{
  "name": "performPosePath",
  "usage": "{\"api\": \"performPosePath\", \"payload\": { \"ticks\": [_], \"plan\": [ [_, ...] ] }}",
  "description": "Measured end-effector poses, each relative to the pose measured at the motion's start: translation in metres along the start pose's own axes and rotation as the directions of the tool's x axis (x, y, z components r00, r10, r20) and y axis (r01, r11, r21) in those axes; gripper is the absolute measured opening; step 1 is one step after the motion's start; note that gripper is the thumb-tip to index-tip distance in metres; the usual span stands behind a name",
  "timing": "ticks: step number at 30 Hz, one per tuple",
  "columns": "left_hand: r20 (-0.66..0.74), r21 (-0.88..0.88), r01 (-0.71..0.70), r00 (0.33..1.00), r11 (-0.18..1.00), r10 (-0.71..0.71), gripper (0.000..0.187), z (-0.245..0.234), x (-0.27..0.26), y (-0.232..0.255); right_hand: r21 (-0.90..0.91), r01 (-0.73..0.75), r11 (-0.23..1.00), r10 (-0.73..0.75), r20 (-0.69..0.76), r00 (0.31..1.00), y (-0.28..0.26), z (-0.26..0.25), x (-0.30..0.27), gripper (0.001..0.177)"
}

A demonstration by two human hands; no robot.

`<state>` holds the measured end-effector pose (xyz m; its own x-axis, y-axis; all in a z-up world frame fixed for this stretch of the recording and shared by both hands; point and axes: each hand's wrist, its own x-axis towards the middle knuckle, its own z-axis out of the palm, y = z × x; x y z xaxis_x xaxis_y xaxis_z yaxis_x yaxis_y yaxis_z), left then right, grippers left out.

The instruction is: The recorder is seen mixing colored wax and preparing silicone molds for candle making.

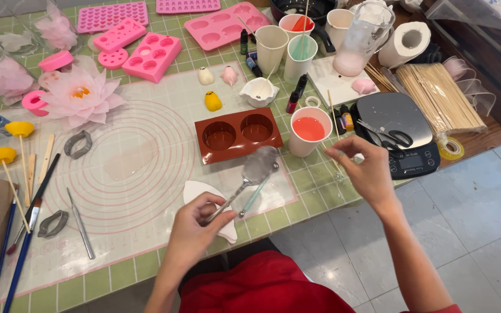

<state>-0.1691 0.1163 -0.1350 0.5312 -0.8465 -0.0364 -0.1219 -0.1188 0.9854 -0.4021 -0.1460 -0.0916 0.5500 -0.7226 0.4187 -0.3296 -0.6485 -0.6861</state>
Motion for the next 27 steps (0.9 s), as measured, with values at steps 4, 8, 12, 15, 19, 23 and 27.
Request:
{"api": "performPosePath", "payload": {
  "ticks": [4, 8, 12, 15, 19, 23, 27],
  "plan": [
    [0.14, -0.185, 0.281, 0.956, 0.942, -0.258, 0.02, -0.01, 0.003, -0.002, -0.342, -0.172, 0.924, 0.209, 0.077, 0.975, 0.015, -0.011, 0.002, 0.023],
    [0.219, -0.295, 0.246, 0.958, 0.923, -0.186, 0.021, -0.008, 0.006, -0.003, -0.393, -0.105, 0.913, 0.164, 0.121, 0.979, 0.028, -0.006, -0.005, 0.026],
    [0.29, -0.342, 0.215, 0.95, 0.915, -0.115, 0.026, -0.003, 0.007, -0.008, -0.221, -0.123, 0.967, 0.166, 0.187, 0.968, 0.007, 0.006, -0.007, 0.024],
    [0.286, -0.328, 0.187, 0.954, 0.926, -0.092, 0.025, 0.001, 0.007, -0.01, 0.087, -0.195, 0.977, 0.163, 0.286, 0.944, -0.013, 0.02, -0.01, 0.026],
    [0.243, -0.278, 0.11, 0.969, 0.954, -0.041, 0.022, 0.0, 0.004, -0.014, 0.411, -0.32, 0.854, 0.13, 0.426, 0.895, -0.033, 0.031, -0.004, 0.033],
    [0.202, -0.21, 0.118, 0.977, 0.971, -0.075, 0.021, -0.006, 0.001, -0.011, 0.468, -0.405, 0.786, 0.159, 0.481, 0.862, -0.035, 0.042, 0.002, 0.036],
    [0.134, -0.142, 0.071, 0.99, 0.987, -0.052, 0.017, -0.004, -0.001, -0.012, 0.526, -0.466, 0.711, 0.148, 0.536, 0.831, -0.026, 0.051, 0.002, 0.033]
  ]
}}
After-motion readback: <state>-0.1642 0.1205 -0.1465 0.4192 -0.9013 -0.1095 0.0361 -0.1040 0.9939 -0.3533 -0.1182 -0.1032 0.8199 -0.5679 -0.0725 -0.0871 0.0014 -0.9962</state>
